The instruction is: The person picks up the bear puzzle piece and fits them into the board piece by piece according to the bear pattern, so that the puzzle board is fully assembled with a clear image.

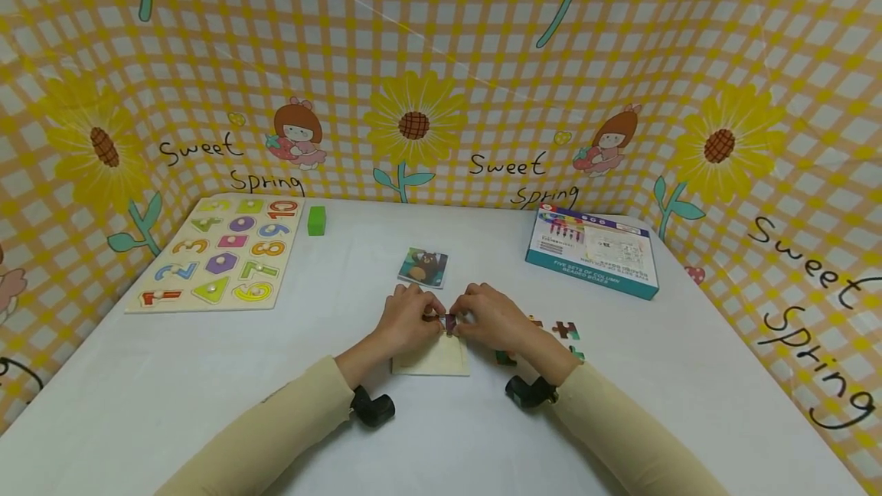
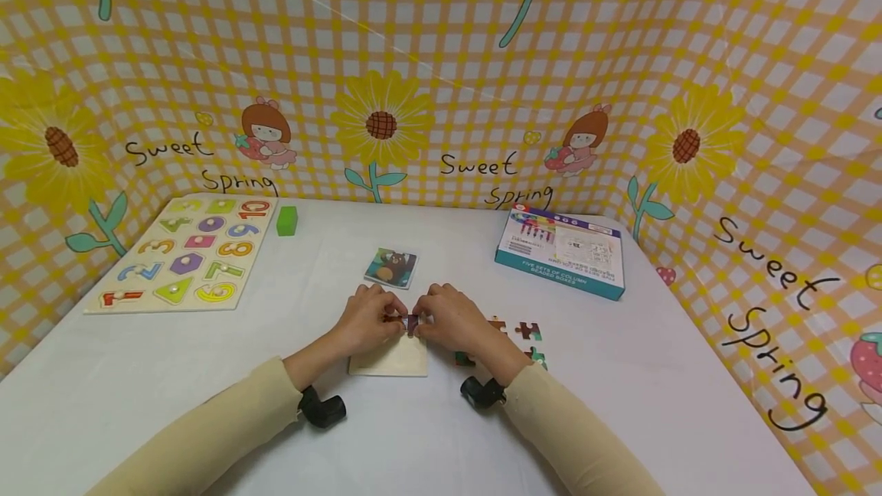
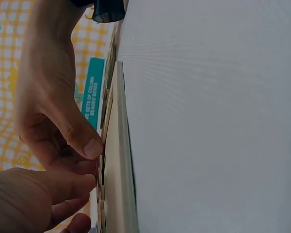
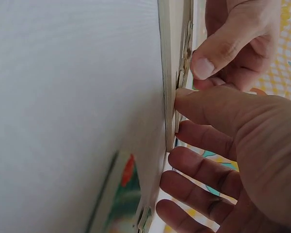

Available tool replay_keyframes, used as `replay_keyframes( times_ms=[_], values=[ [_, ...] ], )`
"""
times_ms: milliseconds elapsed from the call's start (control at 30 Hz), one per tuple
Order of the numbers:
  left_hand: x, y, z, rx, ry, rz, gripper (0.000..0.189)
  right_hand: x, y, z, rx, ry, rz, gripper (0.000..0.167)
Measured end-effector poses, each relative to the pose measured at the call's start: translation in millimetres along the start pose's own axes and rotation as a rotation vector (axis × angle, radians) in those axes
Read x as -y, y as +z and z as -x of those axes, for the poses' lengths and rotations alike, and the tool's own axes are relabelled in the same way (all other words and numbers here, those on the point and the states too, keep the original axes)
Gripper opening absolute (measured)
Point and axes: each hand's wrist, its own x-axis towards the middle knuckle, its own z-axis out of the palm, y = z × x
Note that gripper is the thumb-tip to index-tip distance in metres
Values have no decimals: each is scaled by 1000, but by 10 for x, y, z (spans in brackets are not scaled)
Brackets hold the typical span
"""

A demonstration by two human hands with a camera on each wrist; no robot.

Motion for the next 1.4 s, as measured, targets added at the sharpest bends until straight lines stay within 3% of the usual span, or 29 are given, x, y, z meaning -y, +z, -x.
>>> replay_keyframes(
  times_ms=[500,767,1000,1400],
  values=[
    [29,70,-16,-21,0,-48,12,-14,-2,6,-22,-9,2,19],
    [21,85,-7,-17,-16,-26,13,-14,14,-10,-30,-7,17,12],
    [39,-73,57,-29,-44,68,23,-9,29,-14,-38,-17,15,9],
    [242,-311,375,-25,-119,132,24,-37,56,-22,-25,6,7,11]
  ],
)
